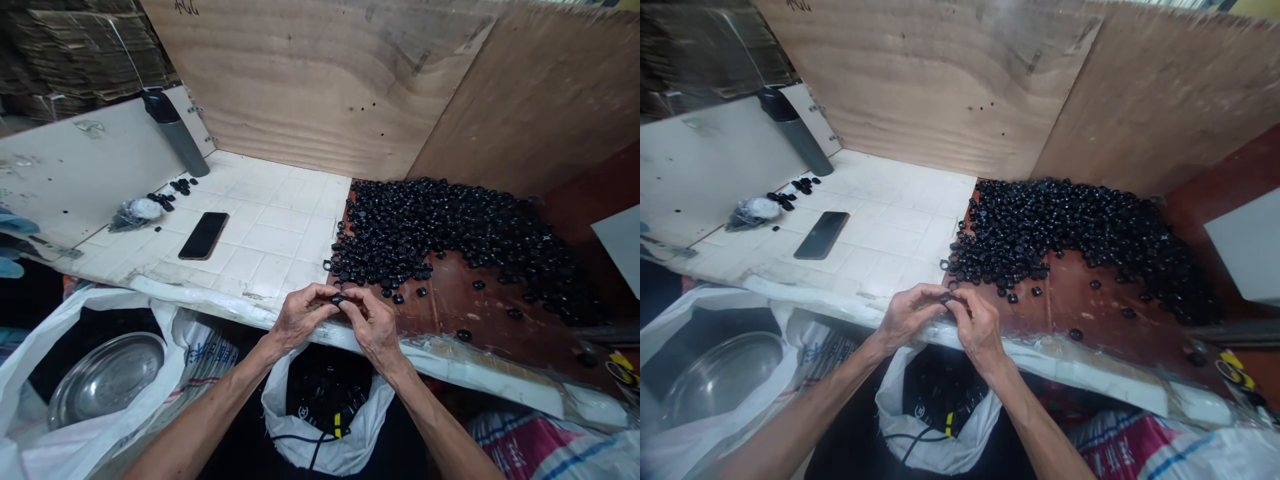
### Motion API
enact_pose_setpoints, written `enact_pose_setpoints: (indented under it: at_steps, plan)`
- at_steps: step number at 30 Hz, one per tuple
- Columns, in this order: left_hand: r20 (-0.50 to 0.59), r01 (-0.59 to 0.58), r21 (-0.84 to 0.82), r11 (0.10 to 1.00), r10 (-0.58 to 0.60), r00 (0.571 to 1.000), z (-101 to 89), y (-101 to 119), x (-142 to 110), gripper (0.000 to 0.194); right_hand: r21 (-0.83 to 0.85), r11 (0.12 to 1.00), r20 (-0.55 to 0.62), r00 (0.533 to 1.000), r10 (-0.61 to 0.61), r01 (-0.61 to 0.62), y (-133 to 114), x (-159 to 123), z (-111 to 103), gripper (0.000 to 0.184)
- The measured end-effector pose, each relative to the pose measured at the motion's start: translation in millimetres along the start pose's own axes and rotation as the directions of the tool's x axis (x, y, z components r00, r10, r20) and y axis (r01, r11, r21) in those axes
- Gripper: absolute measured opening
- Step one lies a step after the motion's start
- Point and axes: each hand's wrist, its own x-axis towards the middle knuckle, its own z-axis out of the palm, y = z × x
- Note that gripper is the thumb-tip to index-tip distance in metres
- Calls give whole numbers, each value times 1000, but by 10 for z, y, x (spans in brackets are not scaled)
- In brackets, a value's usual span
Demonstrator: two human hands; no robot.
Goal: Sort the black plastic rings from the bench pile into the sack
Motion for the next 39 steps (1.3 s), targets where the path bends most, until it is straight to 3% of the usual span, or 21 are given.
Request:
enact_pose_setpoints:
  at_steps: [7,14,17,24,30,33,39]
  plan:
    - [16,-146,85,986,145,989,25,-37,7,19,-90,989,-48,991,-123,119,-69,-28,-14,13]
    - [7,-83,45,996,83,997,55,4,-8,19,9,985,-44,984,-171,172,-86,-12,-51,20]
    - [12,-76,67,995,75,997,57,1,-21,21,19,990,-37,989,-142,143,-39,-31,-45,19]
    - [65,-204,177,963,195,979,46,-12,-43,20,-68,997,-90,995,-44,38,54,-117,15,17]
    - [2,-55,74,996,55,998,107,20,-50,24,-131,985,-11,994,-111,109,13,-115,-39,14]
    - [-4,-78,113,991,79,997,115,31,-58,23,-160,984,27,997,-77,81,-30,-89,-82,13]
    - [51,-180,193,965,173,984,85,-14,-92,22,-342,937,86,995,-48,74,-12,-60,-64,32]
